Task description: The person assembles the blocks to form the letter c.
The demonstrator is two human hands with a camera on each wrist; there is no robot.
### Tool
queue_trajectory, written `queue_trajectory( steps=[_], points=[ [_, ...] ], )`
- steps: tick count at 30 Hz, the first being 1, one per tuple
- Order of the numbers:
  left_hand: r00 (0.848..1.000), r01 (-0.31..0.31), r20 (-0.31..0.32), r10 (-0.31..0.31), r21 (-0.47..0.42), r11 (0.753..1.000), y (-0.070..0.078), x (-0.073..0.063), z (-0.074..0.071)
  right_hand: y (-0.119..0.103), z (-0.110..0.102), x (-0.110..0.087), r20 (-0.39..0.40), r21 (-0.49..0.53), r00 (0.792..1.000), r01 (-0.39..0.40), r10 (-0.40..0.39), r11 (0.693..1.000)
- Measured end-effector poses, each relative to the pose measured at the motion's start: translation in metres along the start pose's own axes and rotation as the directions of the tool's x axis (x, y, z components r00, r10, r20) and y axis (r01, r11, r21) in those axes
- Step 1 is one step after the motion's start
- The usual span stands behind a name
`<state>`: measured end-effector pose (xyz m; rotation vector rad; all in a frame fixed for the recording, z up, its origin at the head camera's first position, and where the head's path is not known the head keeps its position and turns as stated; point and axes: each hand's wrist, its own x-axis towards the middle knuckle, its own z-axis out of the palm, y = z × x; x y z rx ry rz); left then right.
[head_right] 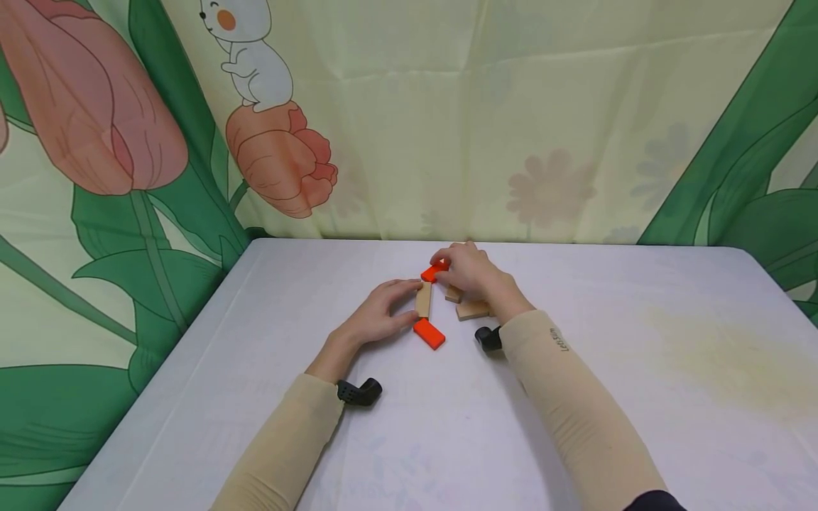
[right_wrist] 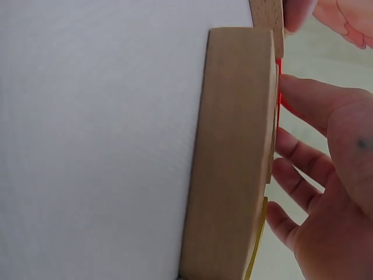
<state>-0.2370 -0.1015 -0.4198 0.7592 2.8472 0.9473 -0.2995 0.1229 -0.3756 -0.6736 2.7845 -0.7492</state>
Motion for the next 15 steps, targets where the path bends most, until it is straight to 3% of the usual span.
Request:
queue_trajectory(
  steps=[15],
  points=[
    [1.000, 0.016, 0.001, -0.016, -0.004, 1.000, 0.0008, -0.0005, 0.0003, -0.0029, 0.0013, 0.0005, -0.002, 0.027, 1.000, -0.007, 0.008, 1.000]
  ],
)
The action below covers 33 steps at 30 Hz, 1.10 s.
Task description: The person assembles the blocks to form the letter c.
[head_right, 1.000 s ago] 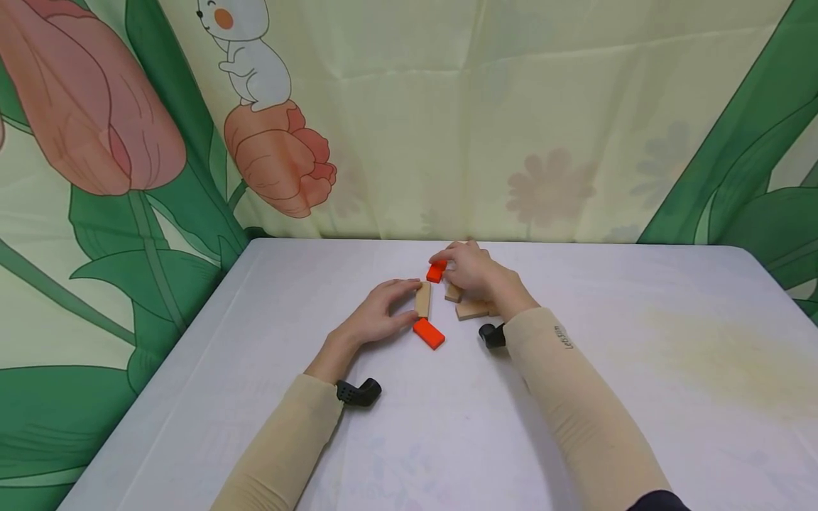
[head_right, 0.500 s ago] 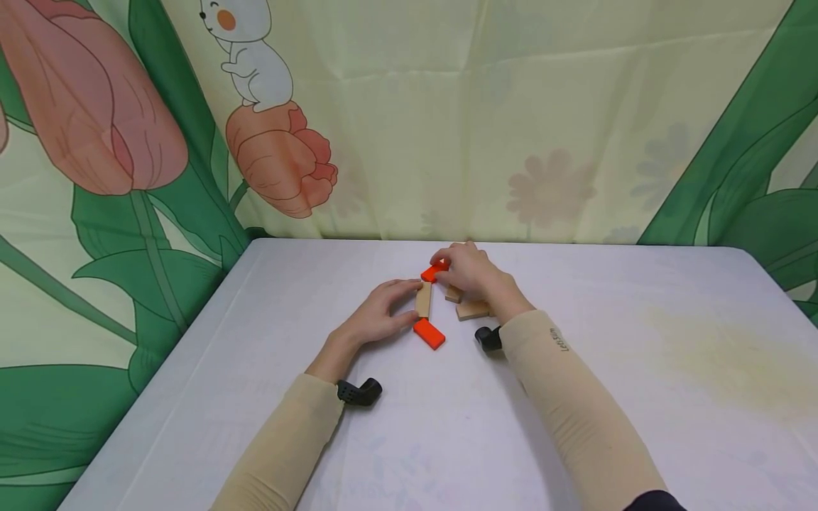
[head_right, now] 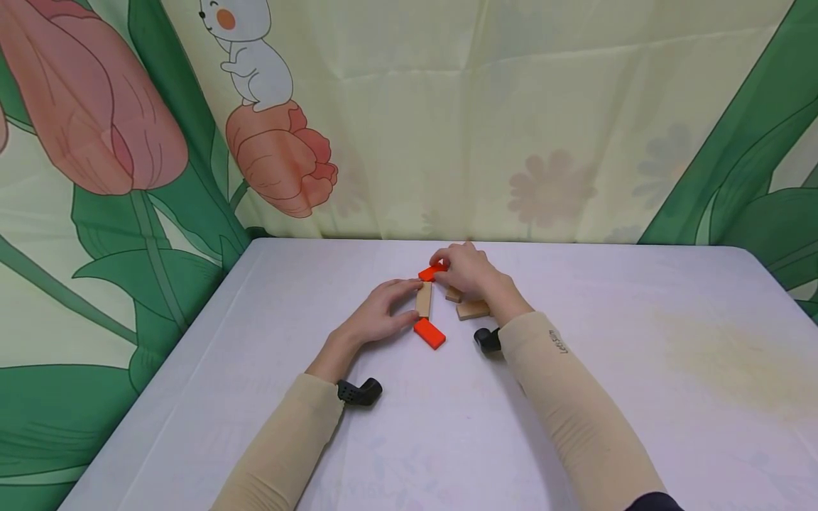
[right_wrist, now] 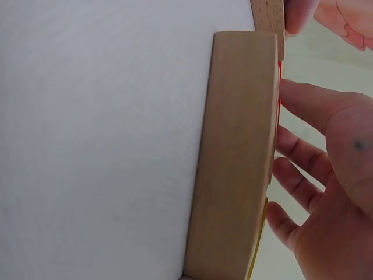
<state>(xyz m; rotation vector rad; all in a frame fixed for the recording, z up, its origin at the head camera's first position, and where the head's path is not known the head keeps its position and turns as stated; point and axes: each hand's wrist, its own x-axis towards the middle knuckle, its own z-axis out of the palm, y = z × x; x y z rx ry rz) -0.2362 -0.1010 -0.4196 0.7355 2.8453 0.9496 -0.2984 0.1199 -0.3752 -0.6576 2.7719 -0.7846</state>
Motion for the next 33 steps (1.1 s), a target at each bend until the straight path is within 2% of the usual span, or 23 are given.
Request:
queue_trajectory(
  steps=[15, 23, 33],
  points=[
    [1.000, 0.003, -0.003, -0.003, -0.002, 1.000, -0.0005, 0.0007, 0.0002, 0.0039, -0.0013, -0.0006, 0.006, -0.026, 1.000, 0.030, -0.030, 0.999],
    [1.000, 0.009, -0.004, -0.009, -0.014, 1.000, -0.0014, 0.0011, 0.0003, 0.0015, -0.0018, 0.0009, 0.016, -0.031, 1.000, -0.011, 0.011, 0.999],
    [1.000, 0.027, 0.000, -0.027, -0.006, 1.000, -0.0007, 0.0007, 0.0014, 0.0011, -0.0020, -0.0015, 0.012, -0.025, 1.000, 0.020, -0.019, 0.999]
  ],
)
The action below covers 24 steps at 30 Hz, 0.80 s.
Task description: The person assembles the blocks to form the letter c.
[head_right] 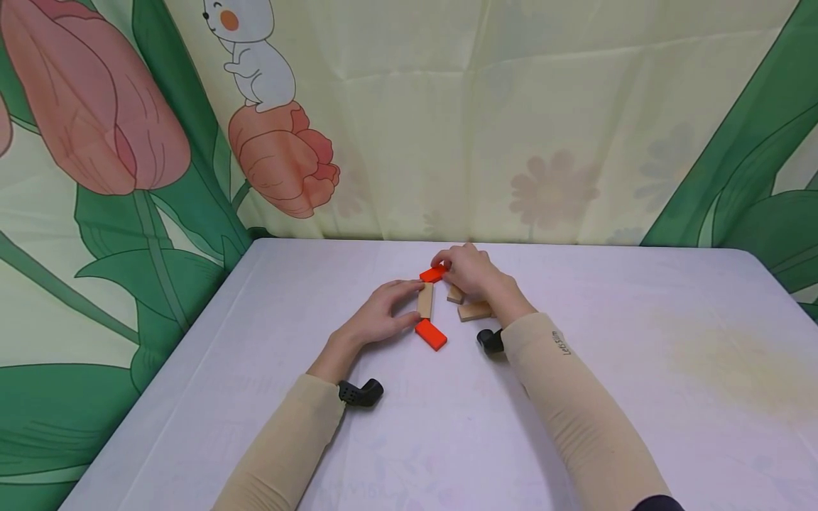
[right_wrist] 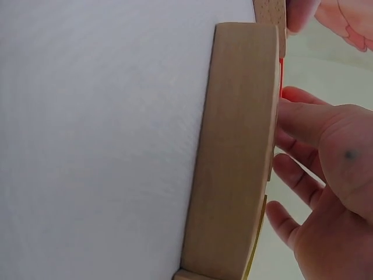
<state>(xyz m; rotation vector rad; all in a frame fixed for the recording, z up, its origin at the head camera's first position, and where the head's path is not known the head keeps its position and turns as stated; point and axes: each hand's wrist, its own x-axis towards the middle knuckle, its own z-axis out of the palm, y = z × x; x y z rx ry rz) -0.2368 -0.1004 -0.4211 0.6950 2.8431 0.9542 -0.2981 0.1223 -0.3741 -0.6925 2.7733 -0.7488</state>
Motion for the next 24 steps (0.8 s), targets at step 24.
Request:
queue_trajectory(
  steps=[24],
  points=[
    [1.000, 0.000, -0.003, 0.000, 0.000, 1.000, 0.001, -0.001, -0.001, 0.011, -0.019, -0.029, -0.078, -0.046, 0.994, 0.067, -0.070, 0.997]
  ],
)
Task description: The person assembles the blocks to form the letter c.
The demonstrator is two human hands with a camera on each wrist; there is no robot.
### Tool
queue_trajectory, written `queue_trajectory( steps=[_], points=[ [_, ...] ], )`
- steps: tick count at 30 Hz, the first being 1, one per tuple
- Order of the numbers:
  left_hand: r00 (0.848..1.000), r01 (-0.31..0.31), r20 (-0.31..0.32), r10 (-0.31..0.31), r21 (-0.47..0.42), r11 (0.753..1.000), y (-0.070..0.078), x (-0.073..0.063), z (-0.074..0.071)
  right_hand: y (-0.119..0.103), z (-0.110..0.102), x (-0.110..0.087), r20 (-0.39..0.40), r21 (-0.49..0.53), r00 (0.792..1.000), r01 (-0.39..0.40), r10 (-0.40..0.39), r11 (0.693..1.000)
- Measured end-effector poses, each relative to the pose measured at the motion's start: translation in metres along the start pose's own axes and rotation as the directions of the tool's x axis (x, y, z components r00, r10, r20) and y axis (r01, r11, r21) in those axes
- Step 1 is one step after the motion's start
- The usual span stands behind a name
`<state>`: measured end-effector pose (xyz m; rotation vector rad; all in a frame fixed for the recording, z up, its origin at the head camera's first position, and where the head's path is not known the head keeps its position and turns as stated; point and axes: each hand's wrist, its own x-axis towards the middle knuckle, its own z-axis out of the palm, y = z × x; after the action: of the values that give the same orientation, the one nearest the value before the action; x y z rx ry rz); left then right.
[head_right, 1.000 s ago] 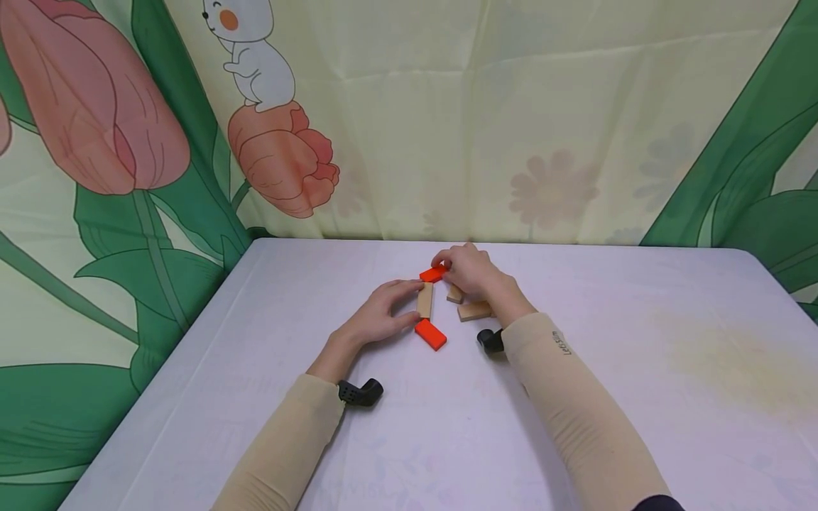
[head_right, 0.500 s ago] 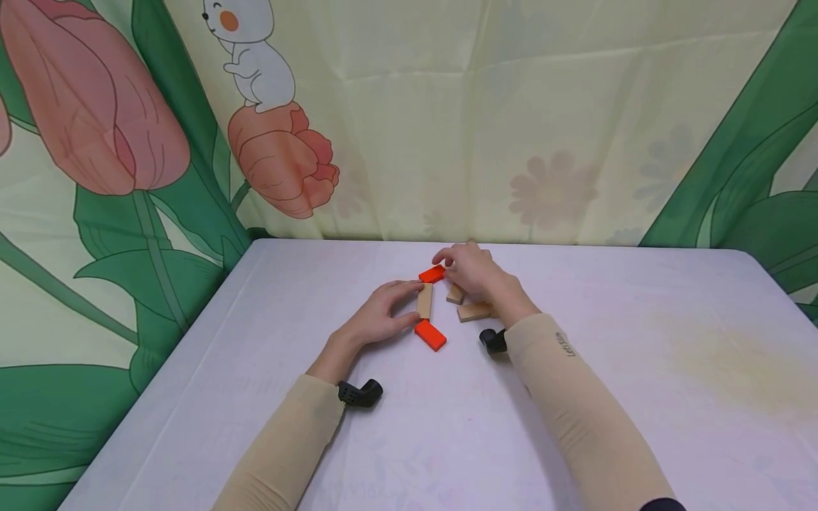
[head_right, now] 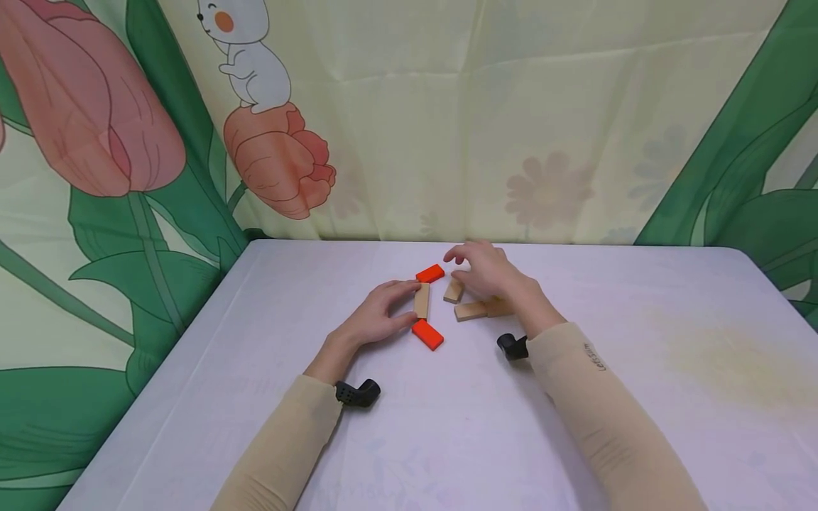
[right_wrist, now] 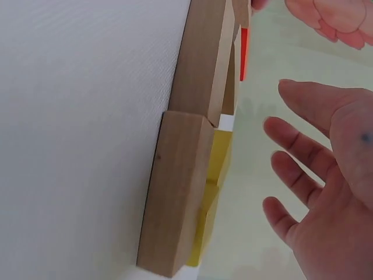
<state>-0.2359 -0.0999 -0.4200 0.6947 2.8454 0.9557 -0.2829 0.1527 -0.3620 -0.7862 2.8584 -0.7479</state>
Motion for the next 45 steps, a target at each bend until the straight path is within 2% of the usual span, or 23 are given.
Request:
queue_trajectory(
  steps=[3, 10, 14, 20, 25, 33, 45],
  points=[
    [1.000, -0.005, -0.003, 0.005, 0.001, 1.000, -0.001, 0.000, 0.001, 0.001, -0.002, -0.007, -0.007, -0.009, 1.000, 0.011, -0.011, 1.000],
    [1.000, -0.021, -0.013, 0.021, -0.008, 1.000, -0.003, -0.001, 0.001, 0.001, -0.003, -0.021, 0.017, 0.015, 0.999, -0.041, 0.041, 0.999],
    [0.999, -0.037, -0.028, 0.037, -0.002, 0.999, -0.004, 0.000, 0.000, 0.003, -0.002, -0.030, 0.008, 0.010, 1.000, -0.019, 0.019, 1.000],
    [0.999, -0.029, -0.020, 0.029, 0.001, 1.000, -0.003, 0.001, 0.002, 0.007, 0.003, -0.045, 0.012, 0.002, 1.000, 0.023, -0.023, 1.000],
    [1.000, -0.027, -0.014, 0.027, 0.002, 1.000, -0.002, 0.001, 0.002, 0.005, 0.006, -0.054, 0.018, -0.002, 1.000, 0.014, -0.014, 1.000],
    [0.999, -0.030, -0.013, 0.030, -0.003, 1.000, -0.001, 0.001, 0.002, 0.002, 0.008, -0.064, 0.028, 0.016, 1.000, -0.012, 0.012, 1.000],
    [0.999, -0.029, -0.020, 0.029, -0.009, 1.000, -0.003, 0.002, 0.003, 0.008, 0.010, -0.065, 0.048, -0.033, 0.997, 0.063, -0.061, 0.997]
  ],
)
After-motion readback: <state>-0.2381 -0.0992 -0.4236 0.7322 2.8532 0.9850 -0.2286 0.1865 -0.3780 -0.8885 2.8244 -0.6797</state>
